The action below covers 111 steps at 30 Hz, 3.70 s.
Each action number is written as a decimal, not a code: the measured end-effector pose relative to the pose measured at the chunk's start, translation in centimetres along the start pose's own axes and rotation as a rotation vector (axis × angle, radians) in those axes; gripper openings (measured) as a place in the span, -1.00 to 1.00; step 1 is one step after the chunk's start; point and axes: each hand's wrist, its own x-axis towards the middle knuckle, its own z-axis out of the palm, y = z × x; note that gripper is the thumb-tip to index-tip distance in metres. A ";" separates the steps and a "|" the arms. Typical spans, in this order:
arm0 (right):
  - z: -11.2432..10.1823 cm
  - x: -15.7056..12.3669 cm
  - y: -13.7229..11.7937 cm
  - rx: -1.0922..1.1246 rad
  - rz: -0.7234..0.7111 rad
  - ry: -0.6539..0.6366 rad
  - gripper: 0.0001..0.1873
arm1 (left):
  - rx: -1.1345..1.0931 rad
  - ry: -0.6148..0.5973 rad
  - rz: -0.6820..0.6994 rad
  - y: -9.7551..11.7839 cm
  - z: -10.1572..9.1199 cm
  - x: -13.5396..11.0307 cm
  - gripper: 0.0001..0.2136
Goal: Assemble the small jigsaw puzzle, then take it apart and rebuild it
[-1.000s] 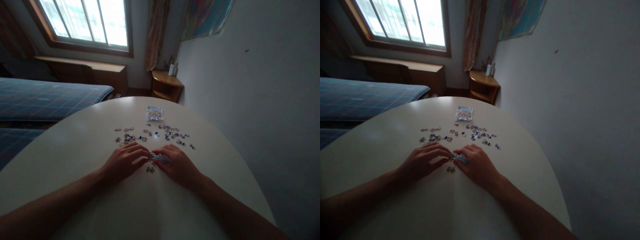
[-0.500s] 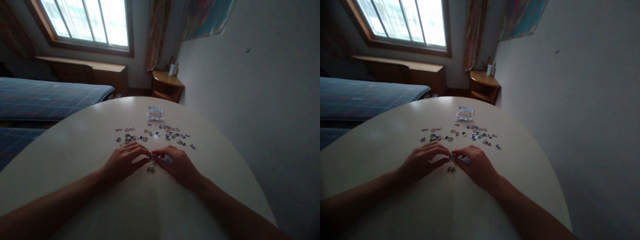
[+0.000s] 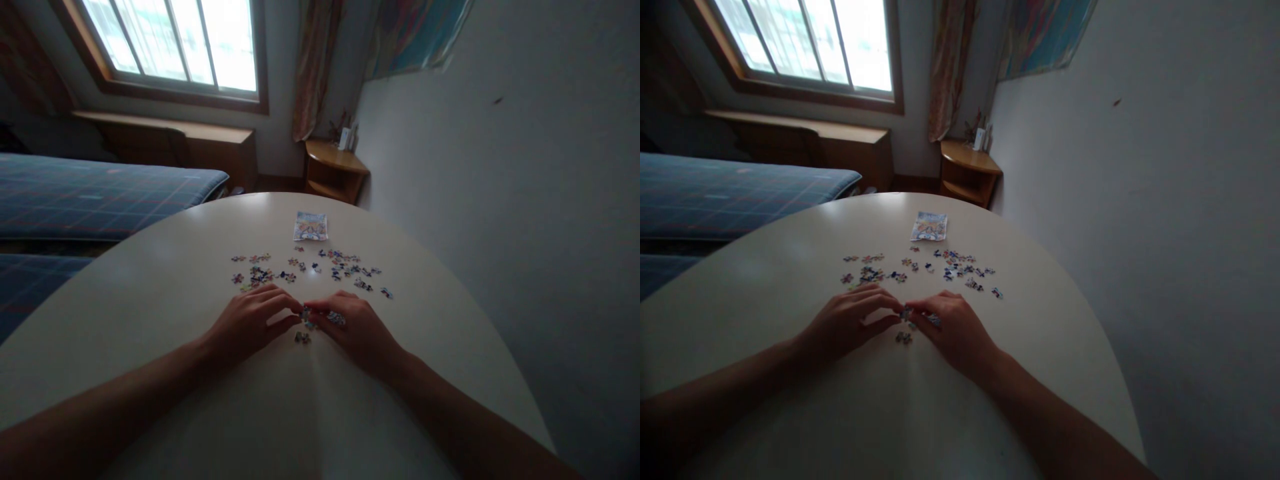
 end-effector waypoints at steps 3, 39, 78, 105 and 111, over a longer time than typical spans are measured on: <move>0.0 0.0 0.2 -0.034 -0.004 -0.019 -0.83 | -0.023 -0.031 0.017 -0.2 0.1 -0.1 -0.92; -0.9 -0.3 0.9 -0.198 -0.130 -0.170 -0.79 | 0.098 -0.228 0.212 0.3 -0.9 0.1 -0.87; 0.5 -0.5 -0.4 -0.097 -0.021 -0.149 -0.87 | -0.067 -0.283 0.203 -0.4 -1.0 0.3 -0.84; -1.4 -0.7 -1.3 -0.553 -0.404 -0.256 -0.88 | 0.023 -0.345 0.270 -0.2 -1.8 0.4 -0.84; -1.4 -0.8 -0.4 -0.495 -0.375 -0.267 -0.86 | -0.025 -0.318 0.250 -0.3 -1.6 0.2 -0.86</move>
